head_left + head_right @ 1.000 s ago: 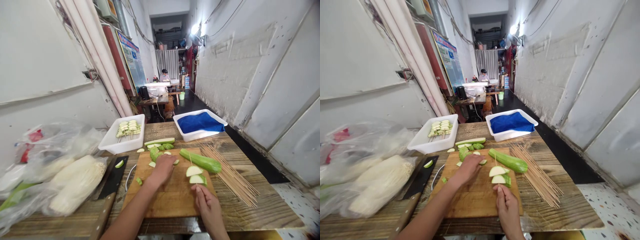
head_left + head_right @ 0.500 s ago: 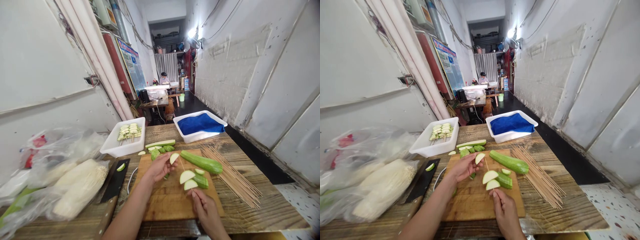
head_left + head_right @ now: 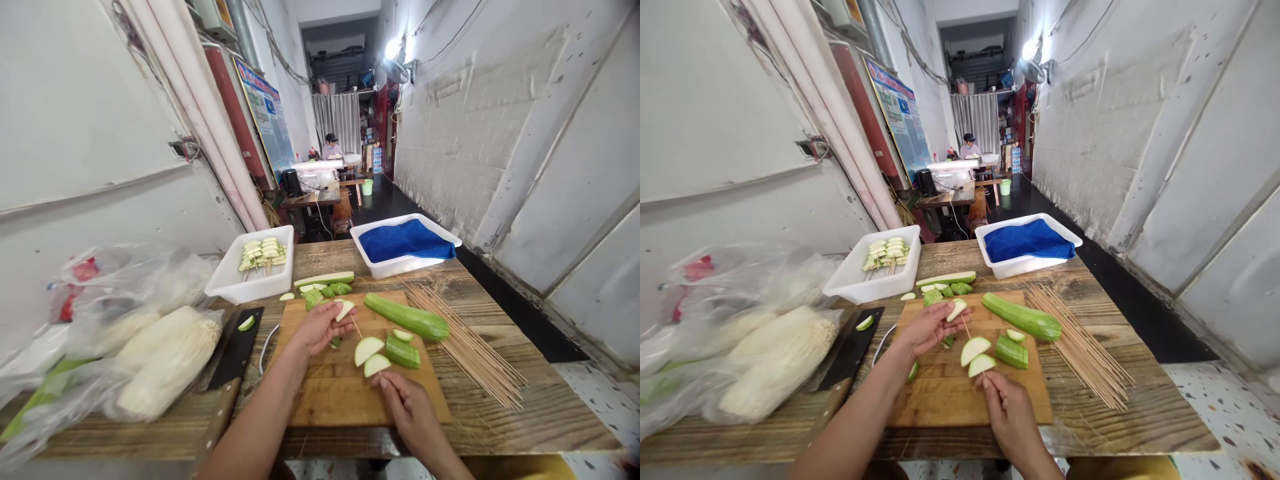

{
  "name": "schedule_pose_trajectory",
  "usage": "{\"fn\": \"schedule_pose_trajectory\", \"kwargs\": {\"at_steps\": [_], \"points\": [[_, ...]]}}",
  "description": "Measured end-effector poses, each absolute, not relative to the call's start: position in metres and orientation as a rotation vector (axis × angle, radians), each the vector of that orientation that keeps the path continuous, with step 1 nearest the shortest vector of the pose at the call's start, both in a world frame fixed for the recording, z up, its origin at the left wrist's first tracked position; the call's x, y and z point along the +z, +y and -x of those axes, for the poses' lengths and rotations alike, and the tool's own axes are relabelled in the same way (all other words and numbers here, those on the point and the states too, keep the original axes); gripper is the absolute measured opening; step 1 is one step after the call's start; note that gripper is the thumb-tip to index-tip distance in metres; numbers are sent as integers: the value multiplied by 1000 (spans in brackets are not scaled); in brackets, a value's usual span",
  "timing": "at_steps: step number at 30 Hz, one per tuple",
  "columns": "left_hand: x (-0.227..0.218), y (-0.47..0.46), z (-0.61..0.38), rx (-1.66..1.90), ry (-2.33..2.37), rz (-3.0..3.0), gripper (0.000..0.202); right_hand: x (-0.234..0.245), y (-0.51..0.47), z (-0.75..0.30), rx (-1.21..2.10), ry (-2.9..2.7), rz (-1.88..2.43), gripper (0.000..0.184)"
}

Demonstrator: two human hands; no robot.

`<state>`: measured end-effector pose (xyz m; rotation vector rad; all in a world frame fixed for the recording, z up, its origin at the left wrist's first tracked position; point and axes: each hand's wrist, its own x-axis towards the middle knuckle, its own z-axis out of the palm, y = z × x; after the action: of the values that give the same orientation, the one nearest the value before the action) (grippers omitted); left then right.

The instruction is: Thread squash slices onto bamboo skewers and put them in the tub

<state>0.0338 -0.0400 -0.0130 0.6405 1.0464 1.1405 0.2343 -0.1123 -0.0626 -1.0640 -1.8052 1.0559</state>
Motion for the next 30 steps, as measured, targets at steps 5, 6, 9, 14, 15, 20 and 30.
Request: {"fn": "schedule_pose_trajectory", "kwargs": {"at_steps": [5,6,9,14,15,20,30], "points": [[-16,-38,-33,1152,1010,-482,15,-62,-112,-236,1104,-1814,1059,30],[-16,-38,-33,1160,1010,-469,14,-62,-112,-236,1105,-1820,1058,30],[-14,-38,-34,1159,1010,-460,13,-61,-113,-236,1103,-1832,1060,30],[-12,-38,-35,1148,1010,-455,12,-60,-113,-236,1109,-1826,1065,31],[-13,-38,-35,1147,1008,-453,12,-60,-113,-236,1108,-1825,1063,31],[-16,-37,-33,1138,1001,-472,13,-59,-113,-236,1080,-1820,1071,31],[-17,-41,-41,1044,998,-529,13,-55,-112,-233,1102,-1804,1097,32]]}}
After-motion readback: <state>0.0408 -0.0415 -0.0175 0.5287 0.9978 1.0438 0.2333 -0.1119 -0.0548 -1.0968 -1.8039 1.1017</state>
